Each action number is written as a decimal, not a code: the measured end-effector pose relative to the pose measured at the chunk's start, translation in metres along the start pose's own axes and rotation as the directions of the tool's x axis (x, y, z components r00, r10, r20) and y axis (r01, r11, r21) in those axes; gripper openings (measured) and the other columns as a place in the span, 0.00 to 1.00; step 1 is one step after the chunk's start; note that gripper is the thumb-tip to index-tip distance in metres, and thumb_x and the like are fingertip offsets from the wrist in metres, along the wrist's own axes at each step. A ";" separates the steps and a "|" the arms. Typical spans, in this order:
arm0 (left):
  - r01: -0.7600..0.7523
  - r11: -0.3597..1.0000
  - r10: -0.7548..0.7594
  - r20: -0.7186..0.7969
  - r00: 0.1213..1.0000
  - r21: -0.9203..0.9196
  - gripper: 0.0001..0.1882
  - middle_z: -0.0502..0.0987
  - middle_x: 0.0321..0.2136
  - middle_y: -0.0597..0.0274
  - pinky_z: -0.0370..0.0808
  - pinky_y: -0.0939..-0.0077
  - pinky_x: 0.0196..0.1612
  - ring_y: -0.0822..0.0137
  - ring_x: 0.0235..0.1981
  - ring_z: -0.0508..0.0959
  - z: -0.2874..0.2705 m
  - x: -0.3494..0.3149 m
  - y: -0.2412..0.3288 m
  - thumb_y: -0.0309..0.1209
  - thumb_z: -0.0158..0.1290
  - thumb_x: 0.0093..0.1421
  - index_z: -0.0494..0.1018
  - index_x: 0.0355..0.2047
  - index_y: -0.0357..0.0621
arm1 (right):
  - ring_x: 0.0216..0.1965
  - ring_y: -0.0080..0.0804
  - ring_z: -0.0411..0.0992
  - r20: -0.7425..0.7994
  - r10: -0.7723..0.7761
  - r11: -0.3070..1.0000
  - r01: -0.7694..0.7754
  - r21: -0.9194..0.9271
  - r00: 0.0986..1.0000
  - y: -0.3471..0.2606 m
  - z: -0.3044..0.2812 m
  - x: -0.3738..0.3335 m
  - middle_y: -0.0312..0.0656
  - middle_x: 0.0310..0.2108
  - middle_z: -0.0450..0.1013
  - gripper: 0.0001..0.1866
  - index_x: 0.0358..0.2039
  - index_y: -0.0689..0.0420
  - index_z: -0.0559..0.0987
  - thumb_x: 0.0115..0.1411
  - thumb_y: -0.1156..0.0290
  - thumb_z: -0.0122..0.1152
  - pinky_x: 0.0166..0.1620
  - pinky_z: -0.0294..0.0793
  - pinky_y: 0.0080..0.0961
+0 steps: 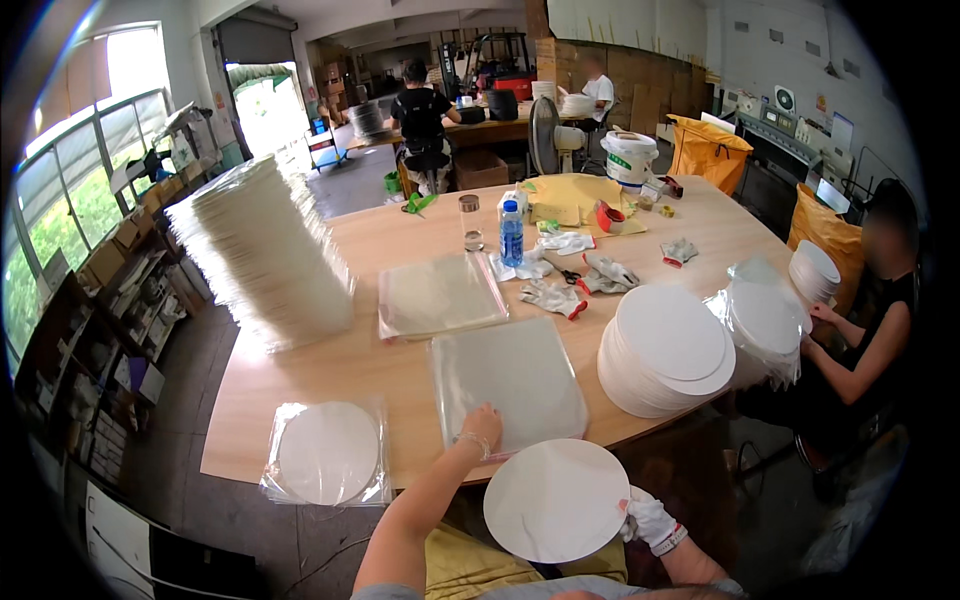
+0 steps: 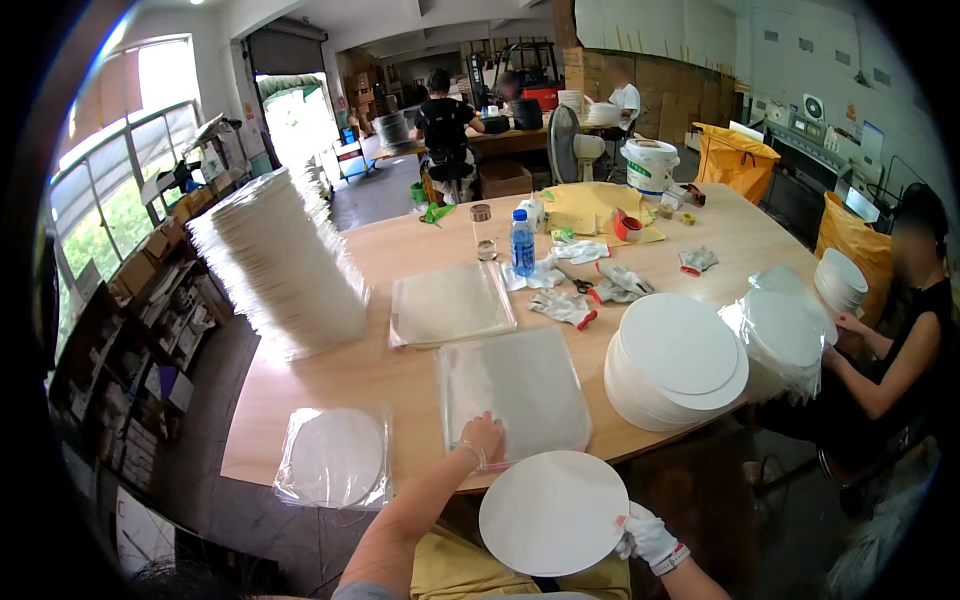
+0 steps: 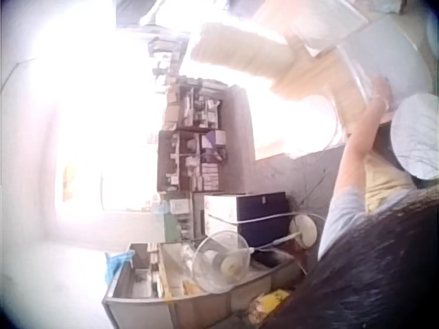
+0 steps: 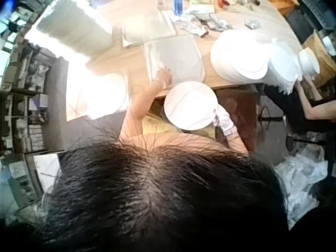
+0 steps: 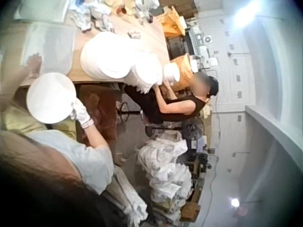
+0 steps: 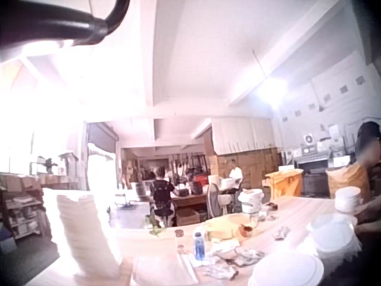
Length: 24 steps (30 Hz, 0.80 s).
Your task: The person places white circular plates into clear plastic bags one by one. They pick up a plate, insert it into a bag, and then set the bagged plate aside on the table. The person wears gloves and works at a wooden table in a warehouse setting.
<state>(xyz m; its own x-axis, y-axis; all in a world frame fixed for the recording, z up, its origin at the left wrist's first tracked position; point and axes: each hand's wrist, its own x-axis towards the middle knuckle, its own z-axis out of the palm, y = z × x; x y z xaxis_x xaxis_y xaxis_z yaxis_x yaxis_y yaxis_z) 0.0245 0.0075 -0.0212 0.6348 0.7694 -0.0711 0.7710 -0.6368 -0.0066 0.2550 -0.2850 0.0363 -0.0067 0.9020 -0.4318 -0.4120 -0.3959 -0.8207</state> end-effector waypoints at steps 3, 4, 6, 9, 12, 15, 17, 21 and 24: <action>-0.004 0.991 0.010 0.046 0.999 -0.130 0.11 0.71 0.36 0.52 0.72 0.63 0.40 0.56 0.40 0.74 -0.004 0.007 -0.009 0.33 0.50 0.51 0.72 0.34 0.42 | 0.14 0.20 0.64 -0.006 -0.035 0.998 0.036 0.050 0.999 0.000 0.008 -0.004 0.35 0.19 0.67 0.11 0.40 0.60 0.67 0.59 0.70 0.45 0.15 0.65 0.16; -0.028 0.986 0.037 0.053 0.998 -0.166 0.12 0.71 0.38 0.51 0.72 0.61 0.40 0.56 0.41 0.73 -0.008 0.007 -0.017 0.33 0.50 0.51 0.72 0.36 0.43 | 0.14 0.20 0.63 -0.009 -0.059 0.994 0.060 0.087 0.998 0.006 0.008 0.004 0.34 0.19 0.67 0.10 0.40 0.59 0.68 0.59 0.70 0.45 0.15 0.64 0.17; -0.082 0.984 0.074 -0.058 0.996 -0.161 0.13 0.71 0.38 0.51 0.72 0.61 0.41 0.55 0.40 0.74 0.009 0.003 -0.041 0.31 0.50 0.50 0.72 0.37 0.43 | 0.17 0.23 0.62 -0.062 0.012 0.982 0.000 0.189 0.998 0.007 0.021 0.022 0.34 0.21 0.66 0.09 0.39 0.54 0.69 0.58 0.72 0.44 0.18 0.62 0.20; 0.008 0.996 -0.057 -0.532 0.845 -0.094 0.15 0.73 0.37 0.51 0.71 0.60 0.43 0.54 0.39 0.74 0.017 -0.010 -0.045 0.32 0.50 0.50 0.71 0.39 0.42 | 0.19 0.23 0.61 -0.170 -0.029 0.947 0.082 0.311 0.985 0.020 0.038 0.053 0.33 0.24 0.66 0.10 0.41 0.52 0.69 0.59 0.71 0.42 0.20 0.58 0.20; 0.298 0.851 -0.483 -0.423 0.767 -0.432 0.17 0.75 0.37 0.53 0.72 0.63 0.40 0.57 0.38 0.75 -0.009 -0.029 -0.041 0.35 0.51 0.52 0.70 0.40 0.39 | 0.20 0.28 0.62 -0.224 -0.057 0.870 0.158 0.467 0.973 0.021 0.052 0.062 0.37 0.27 0.67 0.06 0.38 0.51 0.68 0.60 0.71 0.44 0.21 0.60 0.22; 0.424 0.181 -0.401 0.327 0.856 -0.887 0.17 0.76 0.36 0.56 0.73 0.69 0.33 0.63 0.36 0.77 -0.018 -0.025 -0.056 0.37 0.51 0.55 0.70 0.40 0.38 | 0.21 0.30 0.65 -0.248 -0.072 0.801 0.204 0.562 0.966 0.022 0.065 0.068 0.38 0.30 0.68 0.07 0.40 0.51 0.67 0.61 0.70 0.45 0.22 0.62 0.23; 0.374 -0.160 -0.199 0.401 0.894 -0.914 0.17 0.76 0.35 0.58 0.73 0.74 0.30 0.66 0.34 0.78 -0.013 -0.031 -0.054 0.37 0.51 0.56 0.69 0.40 0.38 | 0.23 0.31 0.67 -0.302 -0.056 0.790 0.227 0.570 0.952 0.018 0.079 0.070 0.38 0.31 0.69 0.07 0.41 0.51 0.67 0.61 0.70 0.45 0.22 0.64 0.25; -0.083 -0.284 -0.447 0.056 0.893 -0.955 0.13 0.73 0.41 0.59 0.74 0.77 0.34 0.66 0.37 0.76 -0.006 -0.051 0.004 0.33 0.48 0.58 0.68 0.41 0.39 | 0.25 0.32 0.71 -0.308 -0.040 0.769 0.226 0.597 0.950 0.017 0.083 0.077 0.38 0.32 0.70 0.07 0.41 0.49 0.67 0.62 0.69 0.45 0.25 0.70 0.28; -0.530 -0.568 -0.691 0.016 0.723 -0.630 0.11 0.69 0.46 0.59 0.72 0.74 0.42 0.65 0.42 0.73 0.018 -0.043 0.067 0.32 0.47 0.59 0.68 0.40 0.40 | 0.25 0.33 0.71 -0.290 -0.026 0.759 0.207 0.617 0.957 0.017 0.086 0.082 0.38 0.31 0.70 0.07 0.40 0.49 0.67 0.61 0.69 0.46 0.25 0.71 0.29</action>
<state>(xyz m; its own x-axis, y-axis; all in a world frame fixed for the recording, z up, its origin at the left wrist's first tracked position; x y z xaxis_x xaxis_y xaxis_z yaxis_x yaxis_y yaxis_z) 0.0481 -0.0689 -0.0362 -0.0750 0.9952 -0.0628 -0.7425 -0.0137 0.6697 0.1696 -0.2027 0.0191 0.2683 0.8233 -0.5003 -0.8764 -0.0070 -0.4815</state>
